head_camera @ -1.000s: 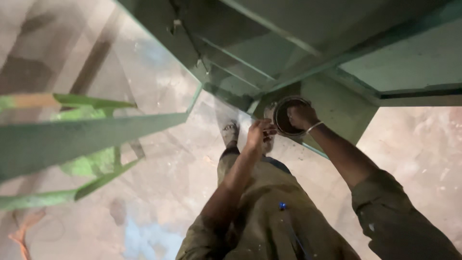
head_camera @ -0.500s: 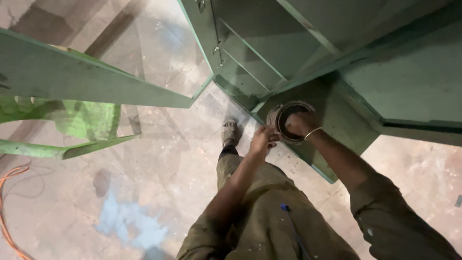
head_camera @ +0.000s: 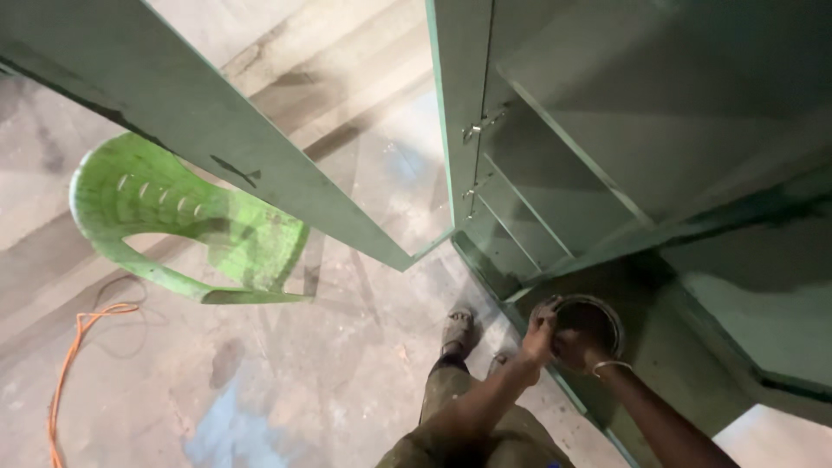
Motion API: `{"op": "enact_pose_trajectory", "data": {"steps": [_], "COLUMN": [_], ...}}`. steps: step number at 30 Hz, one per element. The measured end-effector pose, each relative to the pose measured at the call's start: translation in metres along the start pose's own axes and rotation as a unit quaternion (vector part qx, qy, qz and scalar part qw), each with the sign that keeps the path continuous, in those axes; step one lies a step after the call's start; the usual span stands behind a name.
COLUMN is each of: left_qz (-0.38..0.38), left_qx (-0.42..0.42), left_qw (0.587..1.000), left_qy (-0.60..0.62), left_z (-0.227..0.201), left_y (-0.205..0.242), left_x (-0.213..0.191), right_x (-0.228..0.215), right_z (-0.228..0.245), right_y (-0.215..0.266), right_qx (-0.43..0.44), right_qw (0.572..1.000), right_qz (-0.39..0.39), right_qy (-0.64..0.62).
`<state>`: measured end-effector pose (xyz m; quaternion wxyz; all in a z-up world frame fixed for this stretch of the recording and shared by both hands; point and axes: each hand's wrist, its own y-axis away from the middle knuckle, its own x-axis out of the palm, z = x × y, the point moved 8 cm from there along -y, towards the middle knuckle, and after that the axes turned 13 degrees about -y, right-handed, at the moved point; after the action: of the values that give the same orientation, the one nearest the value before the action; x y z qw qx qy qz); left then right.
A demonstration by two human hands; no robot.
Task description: The person wipes the interior and exterior surfaces of a green metal cabinet using a purple cloth. They repeatedly dip the cloth into a metal container on the bottom shelf to wet it, then wipe the shelves, door frame, and door panel.
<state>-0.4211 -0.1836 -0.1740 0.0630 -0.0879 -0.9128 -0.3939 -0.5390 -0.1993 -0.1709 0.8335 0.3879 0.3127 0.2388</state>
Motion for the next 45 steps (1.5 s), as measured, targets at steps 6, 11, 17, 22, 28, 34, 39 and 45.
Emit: {"op": "enact_pose_trajectory", "data": {"steps": [6, 11, 17, 22, 28, 34, 39, 45], "left_qz": [-0.006, -0.031, 0.023, 0.031, 0.021, -0.156, -0.225, -0.109], "left_qx": [0.208, 0.204, -0.036, 0.068, 0.207, 0.287, 0.285, 0.267], "left_qw": [0.978, 0.977, 0.998, 0.991, 0.935, 0.881, 0.906, 0.957], "left_qy": [0.001, -0.058, -0.038, -0.109, -0.287, -0.343, -0.217, 0.016], "left_z": [-0.031, -0.035, -0.011, -0.030, -0.047, -0.065, -0.043, -0.008], "left_y": [0.007, 0.015, 0.021, 0.034, 0.113, 0.187, 0.199, 0.233], "left_x": [-0.002, 0.006, 0.007, 0.001, -0.025, -0.111, -0.217, -0.294], "right_x": [-0.031, -0.069, -0.100, -0.091, 0.002, 0.100, 0.172, 0.255], "right_z": [-0.008, -0.021, 0.004, -0.022, 0.015, 0.106, 0.147, 0.192], "right_y": [-0.003, 0.022, 0.081, 0.095, 0.091, 0.102, 0.094, 0.118], "right_qx": [0.043, 0.020, -0.071, 0.006, -0.167, -0.167, -0.210, -0.304], "right_qw": [0.947, 0.905, 0.945, 0.906, 0.691, 0.712, 0.745, 0.775], "right_qz": [-0.002, -0.132, -0.296, -0.326, -0.079, 0.022, 0.016, -0.130], "right_qy": [-0.319, -0.405, -0.121, -0.270, -0.699, -0.682, -0.633, -0.539]}}
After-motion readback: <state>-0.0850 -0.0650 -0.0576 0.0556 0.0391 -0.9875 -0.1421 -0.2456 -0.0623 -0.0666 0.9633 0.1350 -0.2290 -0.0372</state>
